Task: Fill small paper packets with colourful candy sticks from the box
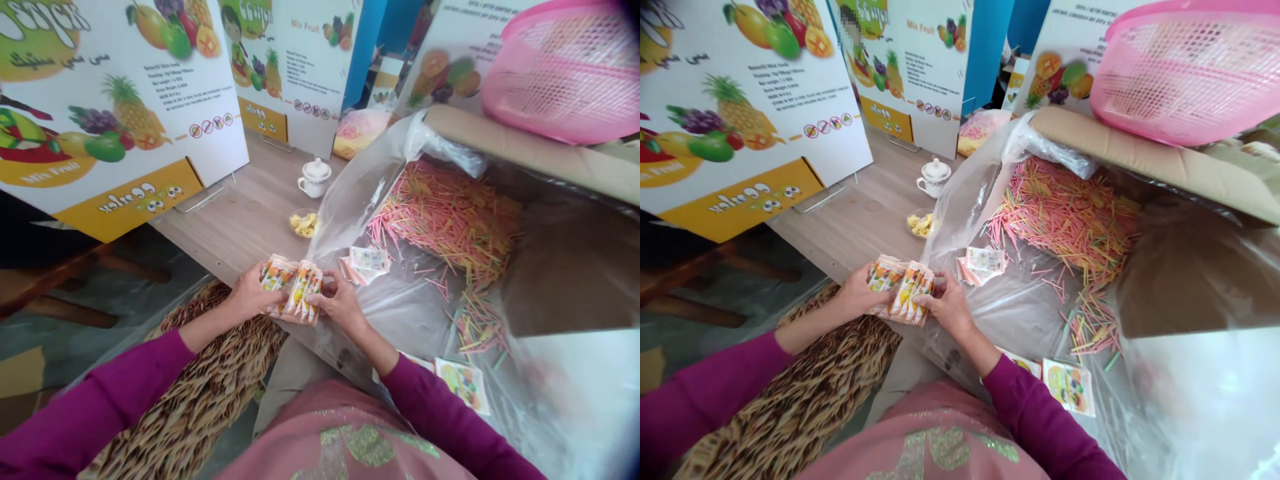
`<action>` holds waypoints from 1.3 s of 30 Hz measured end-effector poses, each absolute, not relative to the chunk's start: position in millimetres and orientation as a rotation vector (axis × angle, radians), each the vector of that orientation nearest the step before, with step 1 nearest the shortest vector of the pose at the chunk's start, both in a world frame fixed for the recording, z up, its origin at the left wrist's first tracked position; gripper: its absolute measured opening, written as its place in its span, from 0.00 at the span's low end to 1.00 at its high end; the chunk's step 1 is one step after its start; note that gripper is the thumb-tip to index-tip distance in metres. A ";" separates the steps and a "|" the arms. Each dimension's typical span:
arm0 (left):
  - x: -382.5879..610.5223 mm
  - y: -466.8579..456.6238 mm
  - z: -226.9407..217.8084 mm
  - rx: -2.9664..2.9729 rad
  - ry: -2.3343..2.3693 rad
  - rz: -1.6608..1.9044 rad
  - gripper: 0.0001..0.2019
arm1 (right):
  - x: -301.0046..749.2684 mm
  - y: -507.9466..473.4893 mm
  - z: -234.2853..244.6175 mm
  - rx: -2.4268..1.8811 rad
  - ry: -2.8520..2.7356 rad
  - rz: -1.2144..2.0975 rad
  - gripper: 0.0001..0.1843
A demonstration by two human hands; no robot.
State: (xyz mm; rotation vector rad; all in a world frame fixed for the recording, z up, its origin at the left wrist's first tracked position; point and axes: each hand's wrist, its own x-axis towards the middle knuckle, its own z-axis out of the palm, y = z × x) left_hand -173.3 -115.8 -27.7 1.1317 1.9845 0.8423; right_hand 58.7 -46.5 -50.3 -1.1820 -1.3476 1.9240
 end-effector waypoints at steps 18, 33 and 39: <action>-128.4 -142.1 -50.9 1.238 1.693 1.379 0.33 | 78.4 -42.3 -6.8 -0.712 -1.510 1.994 0.51; -142.5 -128.6 -71.4 1.749 1.288 1.191 0.66 | 114.9 -37.0 -70.2 -0.707 -1.677 1.720 0.49; -108.9 -134.9 -84.2 1.327 1.472 1.405 0.70 | 115.6 -36.7 -76.2 -0.764 -1.658 1.716 0.50</action>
